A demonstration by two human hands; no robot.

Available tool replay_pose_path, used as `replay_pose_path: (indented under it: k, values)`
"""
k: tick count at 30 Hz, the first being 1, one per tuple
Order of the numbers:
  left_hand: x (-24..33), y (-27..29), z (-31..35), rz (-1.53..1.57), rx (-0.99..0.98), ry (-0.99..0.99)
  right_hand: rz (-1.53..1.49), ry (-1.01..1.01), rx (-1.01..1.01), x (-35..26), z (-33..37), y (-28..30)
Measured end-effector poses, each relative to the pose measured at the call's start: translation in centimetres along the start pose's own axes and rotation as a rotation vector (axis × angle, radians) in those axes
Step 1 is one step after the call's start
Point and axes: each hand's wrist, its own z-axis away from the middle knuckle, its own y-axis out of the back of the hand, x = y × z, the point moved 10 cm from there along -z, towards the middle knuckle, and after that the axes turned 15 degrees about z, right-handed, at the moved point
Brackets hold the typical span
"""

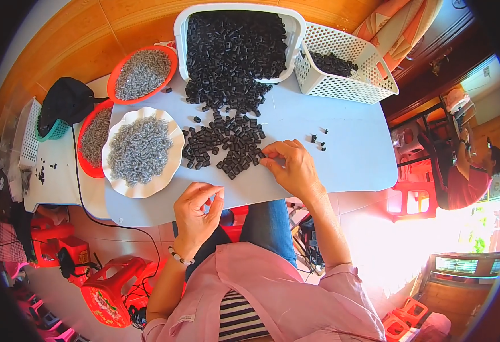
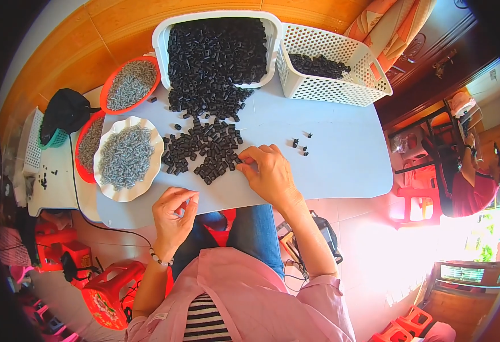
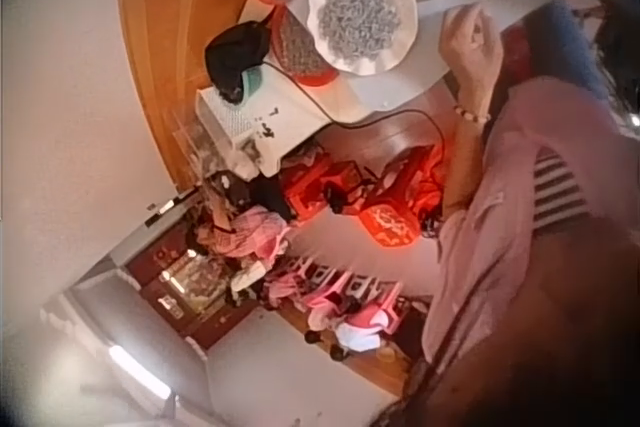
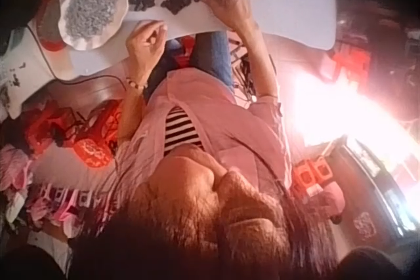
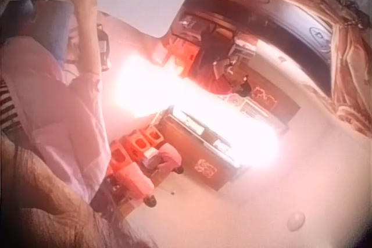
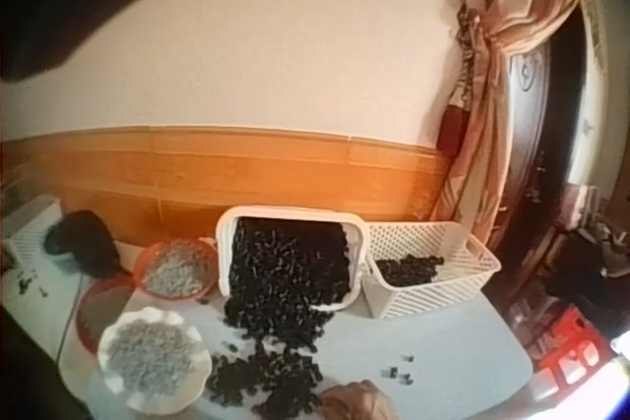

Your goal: The person repeatedly picks up small plastic pieces and metal parts from the table, joins them together by hand, and sets the assembled components onto the table.

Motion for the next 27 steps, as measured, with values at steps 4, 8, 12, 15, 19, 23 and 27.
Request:
replay_pose_path:
  k: [4,8,12,15,19,23,27]
  values:
    - [0.2,0.1,-0.1,0.016,0.001,0.004,-0.011,-0.020,0.021,0.5,0.3,-0.3]
    - [0.8,0.1,-0.1,0.053,-0.001,-0.031,-0.216,-0.099,0.041,0.7,1.2,0.2]
    - [2.1,-0.2,0.0,0.164,0.016,-0.042,-0.603,-0.173,-0.134,-0.9,2.8,-0.9]
    - [3.8,-0.8,0.1,0.204,-0.035,-0.055,-0.771,-0.126,-0.189,-2.9,3.7,-2.0]
    - [6.0,-0.5,0.5,0.100,-0.054,-0.108,-0.577,0.010,-0.274,-6.6,3.6,-1.1]
    - [5.5,1.3,1.3,-0.009,-0.075,-0.141,-0.333,0.270,-0.180,-10.8,3.0,-0.3]
    - [3.8,3.6,1.8,0.126,0.007,-0.021,-0.404,0.321,-0.225,-12.7,2.5,-1.2]
